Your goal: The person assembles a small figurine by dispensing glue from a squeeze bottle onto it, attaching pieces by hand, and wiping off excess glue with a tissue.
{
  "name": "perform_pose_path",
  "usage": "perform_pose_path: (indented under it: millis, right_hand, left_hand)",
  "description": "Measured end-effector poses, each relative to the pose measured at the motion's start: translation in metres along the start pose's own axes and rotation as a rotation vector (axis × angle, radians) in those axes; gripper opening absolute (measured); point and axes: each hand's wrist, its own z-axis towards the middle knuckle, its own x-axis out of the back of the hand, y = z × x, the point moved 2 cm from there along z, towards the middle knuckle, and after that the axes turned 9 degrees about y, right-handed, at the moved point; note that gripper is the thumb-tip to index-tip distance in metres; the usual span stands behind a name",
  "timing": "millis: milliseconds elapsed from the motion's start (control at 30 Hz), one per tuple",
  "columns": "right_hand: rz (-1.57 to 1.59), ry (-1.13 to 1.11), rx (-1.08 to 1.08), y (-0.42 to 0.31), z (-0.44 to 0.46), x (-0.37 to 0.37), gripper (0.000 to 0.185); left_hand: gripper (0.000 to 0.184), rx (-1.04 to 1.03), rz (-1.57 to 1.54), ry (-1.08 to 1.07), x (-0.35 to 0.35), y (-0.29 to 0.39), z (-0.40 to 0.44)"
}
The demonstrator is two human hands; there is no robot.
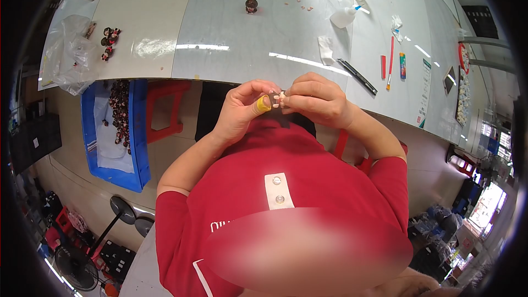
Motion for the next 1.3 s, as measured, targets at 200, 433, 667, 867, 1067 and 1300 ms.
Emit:
perform_pose_path:
  millis: [200, 433, 667, 867, 1067, 1300]
  right_hand:
    - [-0.001, 0.012, -0.014, 0.0014, -0.0018, -0.0010, 0.033]
    - [0.005, 0.021, -0.032, 0.0034, -0.0061, -0.0017, 0.034]
    - [0.009, 0.015, -0.036, 0.0042, -0.0078, -0.0007, 0.034]
    - [0.001, 0.018, -0.040, 0.0046, -0.0085, -0.0009, 0.034]
    - [0.007, 0.026, -0.041, 0.0037, -0.0073, -0.0014, 0.034]
    - [0.006, 0.020, -0.027, -0.0003, -0.0038, 0.0014, 0.033]
  left_hand:
    - [0.017, 0.003, 0.001, 0.000, 0.0013, -0.0017, 0.0010]
    - [0.016, 0.018, -0.005, 0.009, 0.0020, -0.0042, 0.0014]
    - [0.015, 0.021, -0.002, 0.005, 0.0013, -0.0039, 0.0020]
    - [0.016, 0.032, -0.006, 0.014, 0.0021, -0.0055, 0.0022]
    - [0.017, 0.021, -0.011, 0.008, 0.0024, -0.0056, 0.0020]
    - [0.019, 0.023, -0.011, 0.009, -0.0012, -0.0024, -0.0010]
